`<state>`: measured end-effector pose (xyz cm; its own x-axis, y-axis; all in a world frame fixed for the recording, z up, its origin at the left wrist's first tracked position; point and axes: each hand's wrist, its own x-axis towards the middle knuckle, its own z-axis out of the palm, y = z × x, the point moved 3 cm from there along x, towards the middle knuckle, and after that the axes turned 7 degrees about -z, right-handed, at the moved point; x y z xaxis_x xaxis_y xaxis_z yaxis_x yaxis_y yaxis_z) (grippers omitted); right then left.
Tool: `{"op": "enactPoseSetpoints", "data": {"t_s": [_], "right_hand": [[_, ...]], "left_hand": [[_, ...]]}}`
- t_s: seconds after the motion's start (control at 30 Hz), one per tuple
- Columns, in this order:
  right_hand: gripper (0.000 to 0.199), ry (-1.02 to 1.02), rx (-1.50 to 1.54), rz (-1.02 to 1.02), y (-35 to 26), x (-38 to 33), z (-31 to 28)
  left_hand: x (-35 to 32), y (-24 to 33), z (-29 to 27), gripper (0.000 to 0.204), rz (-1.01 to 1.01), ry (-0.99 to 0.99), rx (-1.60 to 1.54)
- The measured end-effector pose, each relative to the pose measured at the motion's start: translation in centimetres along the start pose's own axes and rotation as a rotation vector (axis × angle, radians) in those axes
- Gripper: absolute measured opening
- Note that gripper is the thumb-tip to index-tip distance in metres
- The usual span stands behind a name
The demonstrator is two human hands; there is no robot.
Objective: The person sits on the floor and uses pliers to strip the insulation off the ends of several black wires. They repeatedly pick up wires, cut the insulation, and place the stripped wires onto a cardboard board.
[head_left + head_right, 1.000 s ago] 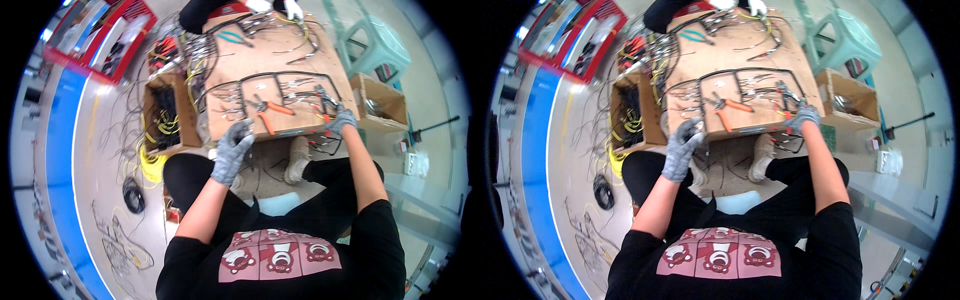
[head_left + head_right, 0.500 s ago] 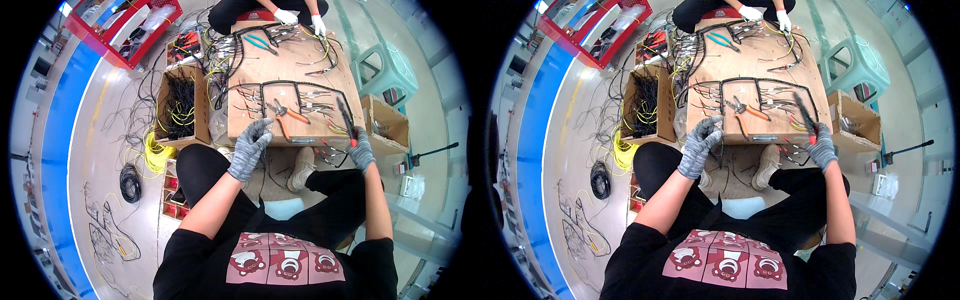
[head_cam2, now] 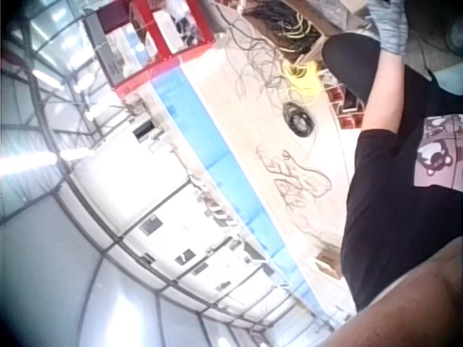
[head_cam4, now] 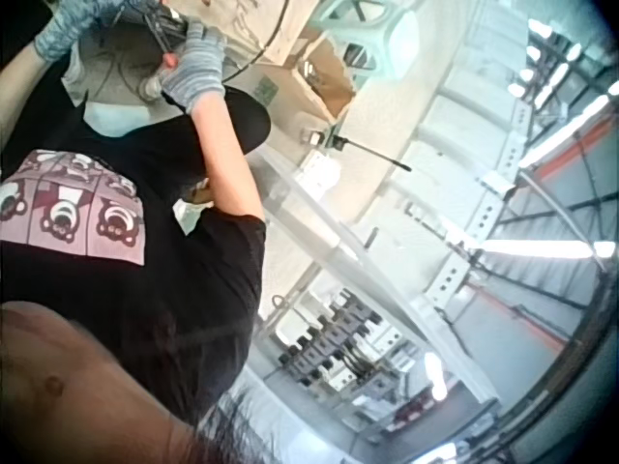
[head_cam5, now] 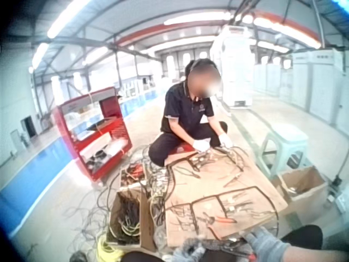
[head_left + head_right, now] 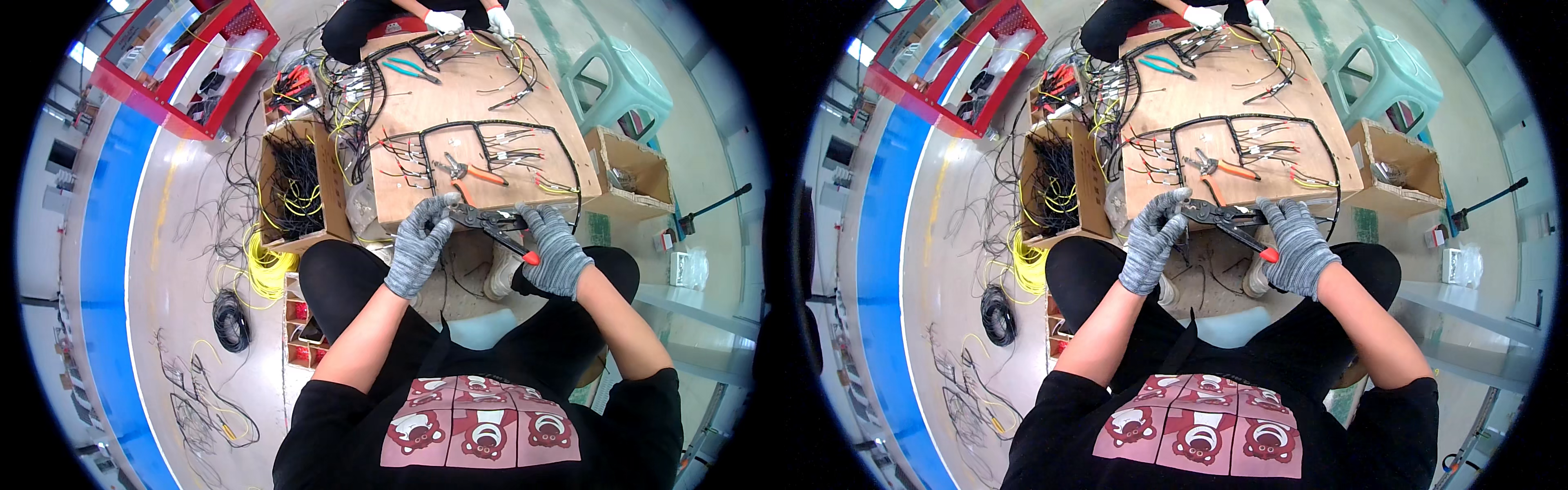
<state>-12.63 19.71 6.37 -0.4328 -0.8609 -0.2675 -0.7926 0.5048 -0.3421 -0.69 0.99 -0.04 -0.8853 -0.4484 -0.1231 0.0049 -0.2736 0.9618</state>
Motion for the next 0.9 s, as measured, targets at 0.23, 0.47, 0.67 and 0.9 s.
{"op": "enactPoseSetpoints", "data": {"t_s": [0.23,0.47,0.67,0.9], "right_hand": [[0.089,-0.039,-0.124,-0.041,-2.0,-0.3,-0.7],[0.093,-0.082,-0.111,-0.056,-2.5,-0.1,-1.0],[0.093,-0.076,-0.16,-0.089,-2.4,0.1,-0.5],[0.092,-0.077,-0.182,-0.092,-2.7,0.5,-0.6]], "left_hand": [[-0.4,0.4,0.1,0.034,0.069,0.022,0.115],[-0.7,0.9,0.0,0.034,0.166,0.086,0.212],[-0.9,0.7,0.0,0.038,0.165,0.079,0.327],[-0.6,0.7,-0.1,0.036,0.187,0.136,0.328]]}}
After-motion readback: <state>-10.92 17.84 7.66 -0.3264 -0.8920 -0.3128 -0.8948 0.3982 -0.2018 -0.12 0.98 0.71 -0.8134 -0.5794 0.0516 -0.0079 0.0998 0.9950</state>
